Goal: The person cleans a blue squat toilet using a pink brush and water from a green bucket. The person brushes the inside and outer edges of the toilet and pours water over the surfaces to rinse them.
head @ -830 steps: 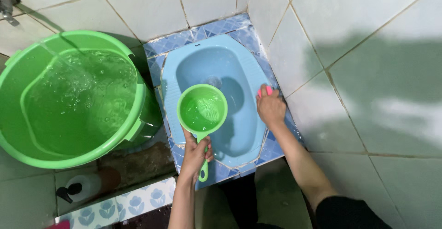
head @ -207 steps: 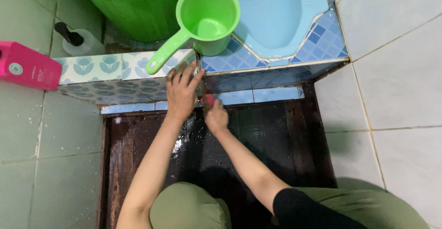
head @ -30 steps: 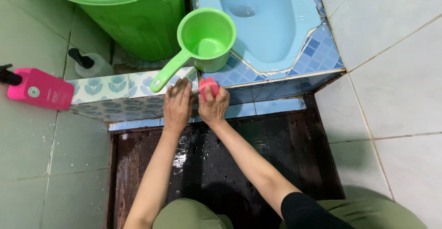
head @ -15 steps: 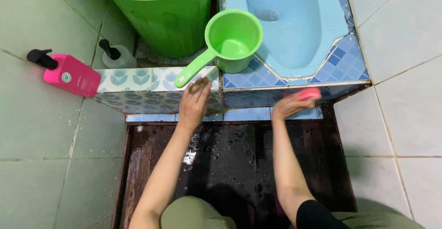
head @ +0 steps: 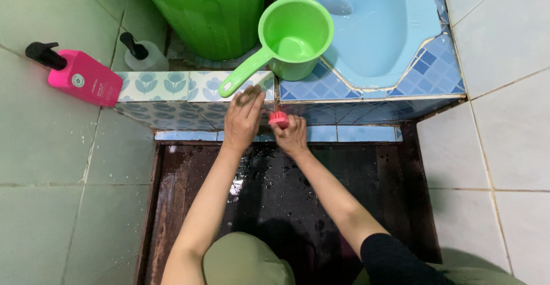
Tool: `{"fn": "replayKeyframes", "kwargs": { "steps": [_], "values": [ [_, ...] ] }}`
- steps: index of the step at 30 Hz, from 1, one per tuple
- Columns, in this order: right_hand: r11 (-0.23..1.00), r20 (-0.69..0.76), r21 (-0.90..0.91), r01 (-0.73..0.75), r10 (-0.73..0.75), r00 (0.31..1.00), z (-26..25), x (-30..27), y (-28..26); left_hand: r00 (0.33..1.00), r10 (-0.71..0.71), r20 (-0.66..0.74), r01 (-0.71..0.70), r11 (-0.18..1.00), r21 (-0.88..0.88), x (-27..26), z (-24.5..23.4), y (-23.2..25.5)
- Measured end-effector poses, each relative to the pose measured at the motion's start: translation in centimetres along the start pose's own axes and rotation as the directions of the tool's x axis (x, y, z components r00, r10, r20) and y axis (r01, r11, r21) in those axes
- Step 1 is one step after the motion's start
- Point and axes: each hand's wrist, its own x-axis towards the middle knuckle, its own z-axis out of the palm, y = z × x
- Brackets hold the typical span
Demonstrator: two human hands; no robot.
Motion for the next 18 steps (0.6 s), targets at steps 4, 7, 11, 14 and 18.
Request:
{"fn": "replayKeyframes", "kwargs": {
  "steps": [4, 7, 11, 14, 18],
  "values": [
    [0.86, 0.612, -0.292, 0.419, -0.169, 0.773, -4.3, -3.5, 10.3, 1.0, 0.02, -0.009, -0.02, 1.0, 0.01, 0.3, -0.1, -0.5],
    [0.669, 0.286, -0.528, 0.524, -0.441, 0.851, -10.8, -5.1, 19.5, 1.0, 0.002, -0.023, -0.002, 1.0, 0.0, 0.3, 0.0, -0.1],
    [0.764, 0.482, -0.341, 0.548, -0.358, 0.8, -12.3, -4.9, 19.2, 0.999, -0.035, -0.017, 0.035, 0.999, 0.012, 0.0, 0.0, 0.3],
    [0.65, 0.237, -0.492, 0.579, -0.54, 0.808, -6.5, -1.2, 10.2, 0.999, -0.029, -0.031, 0.029, 1.0, 0.006, 0.1, 0.0, 0.2],
    [0.702, 0.431, -0.299, 0.647, -0.505, 0.747, -7.0, 1.4, 5.3, 0.999, -0.005, -0.036, 0.005, 1.0, 0.001, 0.0, -0.2, -0.1]
  ]
}}
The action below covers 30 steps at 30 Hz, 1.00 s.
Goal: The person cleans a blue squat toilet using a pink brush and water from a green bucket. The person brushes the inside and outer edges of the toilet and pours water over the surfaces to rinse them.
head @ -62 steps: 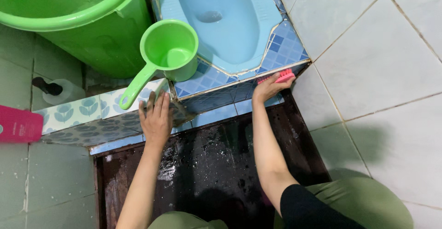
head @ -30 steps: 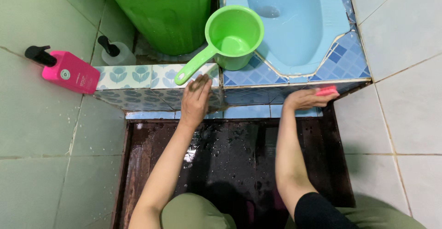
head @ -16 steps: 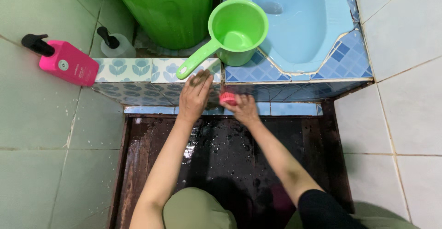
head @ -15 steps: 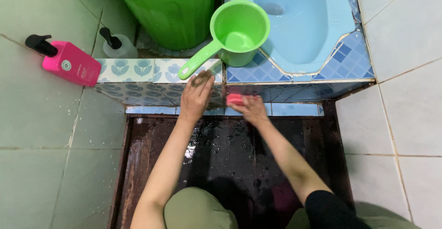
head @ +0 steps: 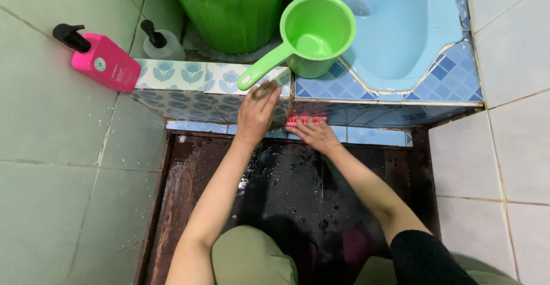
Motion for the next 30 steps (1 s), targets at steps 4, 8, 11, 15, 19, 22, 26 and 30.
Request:
{"fn": "replayKeyframes", "kwargs": {
  "steps": [4, 8, 11, 15, 19, 22, 26, 30],
  "values": [
    [0.99, -0.167, -0.108, -0.086, 0.067, 0.984, -1.2, -2.7, 4.5, 1.0, -0.004, -0.008, 0.004, 1.0, 0.017, 0.0, 0.3, 0.2],
    [0.971, -0.284, 0.014, -0.239, 0.233, 0.93, -2.8, -2.9, 5.2, 1.0, -0.026, 0.002, 0.026, 1.0, -0.003, -0.1, 0.2, 0.1],
    [0.967, -0.223, 0.019, -0.254, 0.252, 0.942, -3.0, 0.3, 2.8, 1.0, -0.023, -0.012, 0.023, 1.0, -0.003, 0.2, 0.2, 0.3],
    [0.998, 0.024, 0.04, -0.042, 0.041, 0.999, -3.2, 1.0, 1.4, 1.0, -0.023, 0.008, 0.023, 1.0, 0.01, 0.0, -0.2, 0.7],
    [0.999, -0.063, 0.016, -0.038, 0.039, 0.997, -4.7, 1.5, 3.2, 1.0, -0.022, -0.01, 0.022, 1.0, 0.003, 0.4, -0.2, 0.7],
    [0.985, -0.256, -0.045, -0.168, 0.151, 0.955, -6.8, 2.7, 4.5, 1.0, -0.02, -0.011, 0.02, 1.0, 0.002, 0.5, -0.4, 0.6],
    [0.971, -0.232, 0.032, -0.238, 0.238, 0.943, -7.1, 3.4, 3.7, 0.999, -0.034, -0.008, 0.034, 0.999, -0.019, 0.2, -0.6, 0.8],
    [0.992, -0.048, 0.032, -0.124, 0.126, 0.991, -5.5, 2.7, 1.4, 1.0, -0.008, -0.018, 0.008, 1.0, -0.008, 0.5, -0.6, 0.1]
  ]
}}
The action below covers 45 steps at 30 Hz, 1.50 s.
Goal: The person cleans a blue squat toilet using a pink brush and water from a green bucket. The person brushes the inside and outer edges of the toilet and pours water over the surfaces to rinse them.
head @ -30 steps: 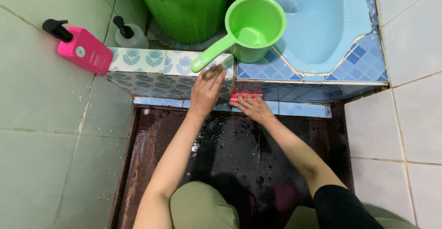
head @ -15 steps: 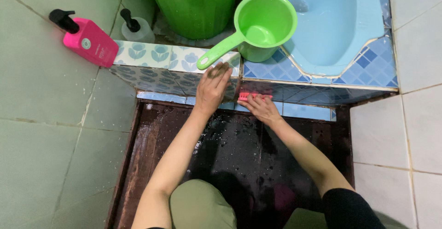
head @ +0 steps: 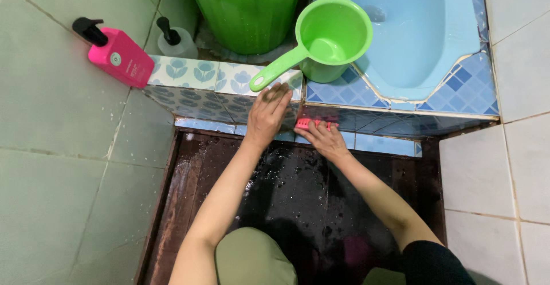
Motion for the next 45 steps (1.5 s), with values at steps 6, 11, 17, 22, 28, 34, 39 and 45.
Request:
{"fn": "replayKeyframes", "kwargs": {
  "steps": [6, 11, 17, 22, 28, 34, 39, 45],
  "values": [
    [0.995, -0.234, -0.081, -0.062, 0.042, 0.971, -0.9, 1.2, 2.7, 1.0, 0.0, 0.016, 0.0, 1.0, -0.006, 0.1, 0.1, 0.0],
    [0.992, -0.178, -0.023, -0.122, 0.116, 0.977, -1.7, 1.2, 2.5, 1.0, -0.026, 0.018, 0.026, 0.999, -0.029, 0.1, -0.3, 0.4],
    [0.999, -0.049, -0.009, 0.047, -0.047, 0.998, 1.0, -0.8, 0.8, 1.0, -0.023, 0.017, 0.024, 0.999, -0.034, 0.1, -0.5, 0.4],
    [0.992, -0.196, -0.055, -0.11, 0.097, 0.976, -0.9, 1.0, 2.2, 0.999, -0.035, -0.005, 0.035, 0.999, -0.017, -0.1, 0.4, 0.6],
    [0.977, -0.306, -0.025, -0.212, 0.195, 0.932, 0.8, -4.8, 7.7, 1.0, -0.017, -0.006, 0.017, 1.0, -0.002, 0.1, 0.4, 0.8],
    [0.519, -0.279, 0.325, -0.791, 0.851, 0.444, 1.4, -13.2, 12.0, 0.999, -0.03, -0.024, 0.03, 1.0, 0.01, -0.2, 1.7, 1.1],
    [0.089, -0.15, 0.397, -0.914, 0.988, 0.031, 2.3, -2.9, 4.3, 0.999, -0.033, -0.01, 0.033, 0.998, 0.046, -0.4, 2.4, 1.0],
    [0.749, -0.206, 0.287, -0.597, 0.657, 0.725, 1.4, -0.8, 0.4, 0.998, -0.032, 0.048, 0.029, 0.997, 0.068, -0.5, 1.6, 1.6]
  ]
}}
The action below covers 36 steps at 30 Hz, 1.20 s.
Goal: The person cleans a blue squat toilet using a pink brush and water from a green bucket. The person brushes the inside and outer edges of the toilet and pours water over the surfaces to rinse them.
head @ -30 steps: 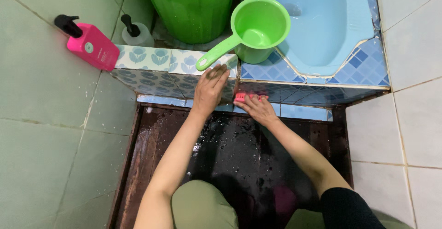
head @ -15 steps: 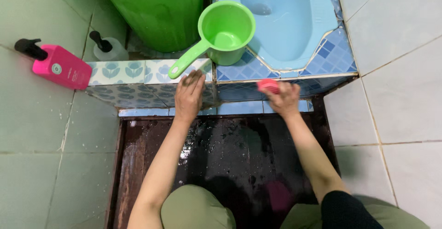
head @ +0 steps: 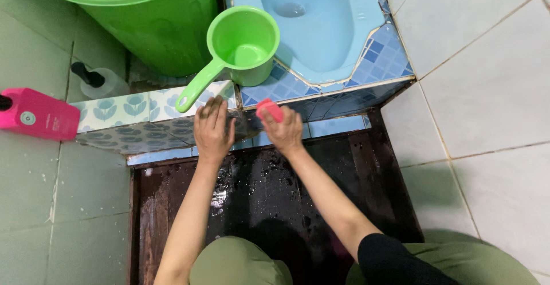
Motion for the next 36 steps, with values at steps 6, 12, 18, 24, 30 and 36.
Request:
{"fn": "replayKeyframes", "kwargs": {
  "steps": [6, 12, 18, 24, 30, 36],
  "values": [
    [0.842, -0.104, -0.074, -0.535, 0.527, 0.843, -1.4, -3.9, 17.7, 0.999, -0.014, -0.036, 0.013, 1.0, -0.011, 0.3, 0.7, 0.1],
    [0.273, -0.142, 0.463, -0.843, 0.962, 0.233, 1.1, 0.6, 12.1, 1.0, -0.017, -0.024, 0.018, 1.0, 0.022, 0.3, 0.8, 0.3],
    [0.602, 0.059, 0.336, -0.725, 0.754, 0.654, 1.6, -2.8, 5.8, 0.999, -0.005, -0.032, 0.005, 1.0, 0.024, 0.5, 0.4, 0.5],
    [0.574, -0.292, 0.326, -0.751, 0.817, 0.498, -2.7, 0.6, 21.4, 0.999, -0.021, -0.043, 0.022, 1.0, 0.016, 0.3, 0.8, 0.7],
    [0.426, -0.181, 0.478, -0.769, 0.904, 0.388, -0.9, 2.8, 12.9, 0.999, -0.019, -0.049, 0.02, 1.0, 0.02, 0.9, 0.3, 0.8],
    [0.594, -0.161, 0.402, -0.697, 0.795, 0.584, 1.9, -1.5, 12.1, 0.999, 0.0, -0.042, 0.001, 0.999, 0.035, 1.2, 0.2, 0.6]
  ]
}}
